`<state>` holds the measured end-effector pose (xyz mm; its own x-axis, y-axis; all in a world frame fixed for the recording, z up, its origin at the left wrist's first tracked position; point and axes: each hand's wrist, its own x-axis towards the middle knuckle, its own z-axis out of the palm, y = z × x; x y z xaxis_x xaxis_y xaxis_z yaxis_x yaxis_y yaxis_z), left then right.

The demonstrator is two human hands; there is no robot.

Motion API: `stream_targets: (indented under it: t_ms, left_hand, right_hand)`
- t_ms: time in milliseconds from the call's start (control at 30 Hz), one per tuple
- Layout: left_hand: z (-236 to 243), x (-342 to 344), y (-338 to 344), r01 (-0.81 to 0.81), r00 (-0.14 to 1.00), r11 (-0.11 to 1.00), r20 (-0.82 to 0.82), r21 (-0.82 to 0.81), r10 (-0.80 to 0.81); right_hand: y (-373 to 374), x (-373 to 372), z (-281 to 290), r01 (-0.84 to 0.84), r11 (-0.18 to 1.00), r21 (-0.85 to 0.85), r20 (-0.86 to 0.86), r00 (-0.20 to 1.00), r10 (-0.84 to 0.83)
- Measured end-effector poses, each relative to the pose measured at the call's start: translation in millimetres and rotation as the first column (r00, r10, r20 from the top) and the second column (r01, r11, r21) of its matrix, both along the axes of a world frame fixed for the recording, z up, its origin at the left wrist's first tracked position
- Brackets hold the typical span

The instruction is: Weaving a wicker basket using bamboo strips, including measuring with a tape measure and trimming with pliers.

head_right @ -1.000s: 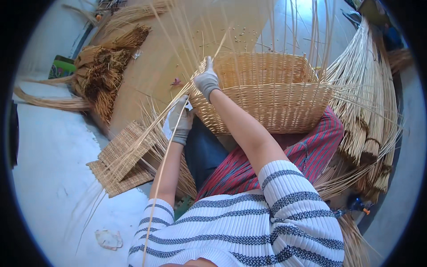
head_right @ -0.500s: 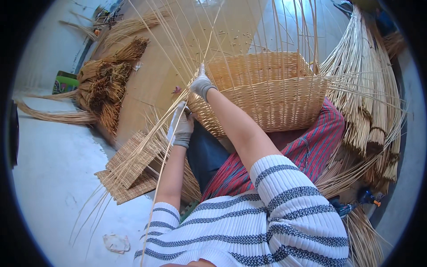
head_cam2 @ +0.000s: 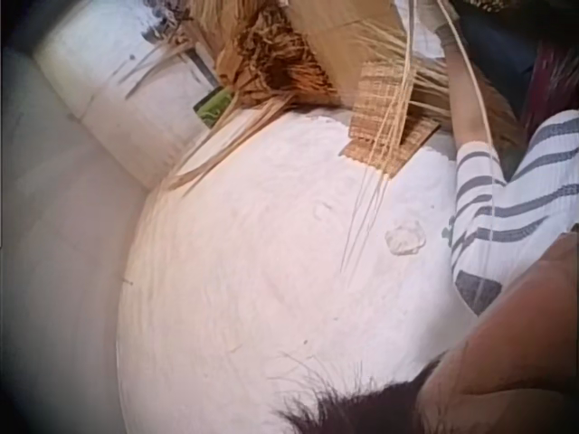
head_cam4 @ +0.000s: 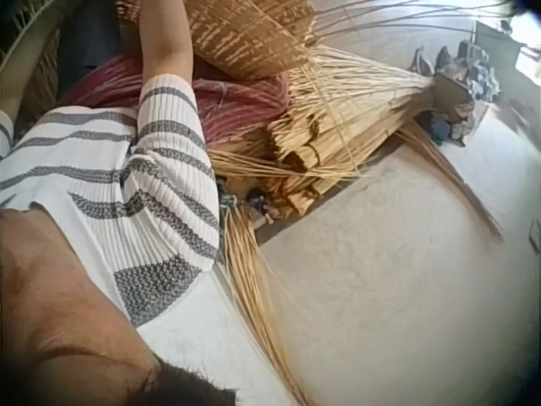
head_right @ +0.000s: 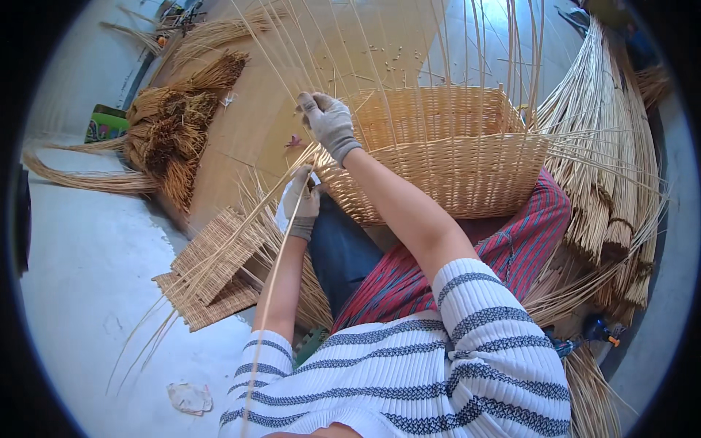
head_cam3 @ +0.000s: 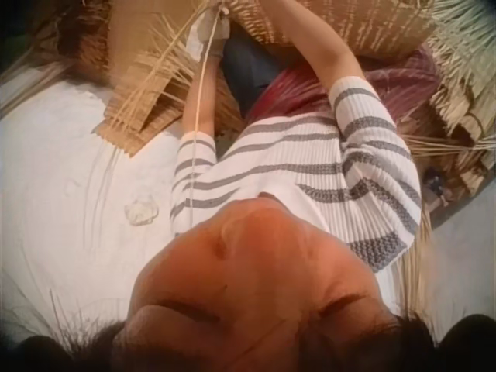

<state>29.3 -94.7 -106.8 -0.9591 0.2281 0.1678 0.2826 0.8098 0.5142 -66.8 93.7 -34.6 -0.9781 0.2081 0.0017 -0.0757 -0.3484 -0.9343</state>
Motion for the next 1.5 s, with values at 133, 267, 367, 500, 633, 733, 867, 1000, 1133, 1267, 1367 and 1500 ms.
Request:
stream_targets:
  t_ms: [133,267,367,500,633,733,867,1000,1133,1267,1367,1500]
  left_hand:
    - [-1,2,-2,0.047,0.992,0.996,-0.117,0.08,-0.038]
    - [-3,9,1,0.04,0.987,0.998,-0.154,-0.049,-0.048]
    - [-3,11,6,0.002,0.986,0.99,-0.164,-0.143,-0.026]
    - [4,5,8,-0.032,0.999,0.976,0.032,-0.215,0.04]
    - [15,11,11,-0.019,1.0,0.994,-0.011,-0.109,0.018]
    - [19,24,24,0.049,0.981,0.999,-0.188,0.011,-0.046]
    - [21,27,53,0.204,0.978,0.979,-0.044,0.005,-0.203]
    - [21,24,83,0.15,0.988,0.97,0.054,-0.189,-0.143]
    - [19,29,92,0.065,0.993,0.956,0.108,-0.286,-0.035]
    - [18,24,84,0.125,0.991,0.96,0.068,-0.251,-0.111]
    - [20,22,103,0.067,0.948,0.945,-0.275,-0.321,-0.16]
    - [27,35,166,0.351,0.916,0.931,-0.169,-0.101,-0.363]
  right_hand:
    - [1,20,24,0.198,0.98,0.019,-0.268,0.945,-0.186]
    - [-3,27,25,0.658,0.682,0.32,-0.613,0.693,-0.381]
    - [3,36,12,-0.067,0.98,-0.19,-0.271,0.962,0.013]
    - [16,68,-11,0.264,0.946,0.188,-0.334,0.923,-0.191]
    - [41,113,-36,-0.076,0.996,0.042,-0.048,0.996,0.078]
    - [75,137,-54,0.024,0.99,-0.137,-0.002,1.0,-0.025]
    - [128,165,-52,0.181,0.978,0.099,0.329,0.922,-0.204]
    - [112,105,-1,0.246,0.939,0.24,0.159,0.944,-0.287]
    - [89,22,34,0.344,0.566,0.749,-0.415,0.91,-0.004]
    - [130,82,-11,0.187,0.982,-0.007,-0.327,0.928,-0.179]
    - [158,150,-55,0.348,0.936,-0.046,-0.16,0.923,-0.351]
    - [174,128,-42,0.545,0.544,0.638,-0.462,0.836,-0.296]
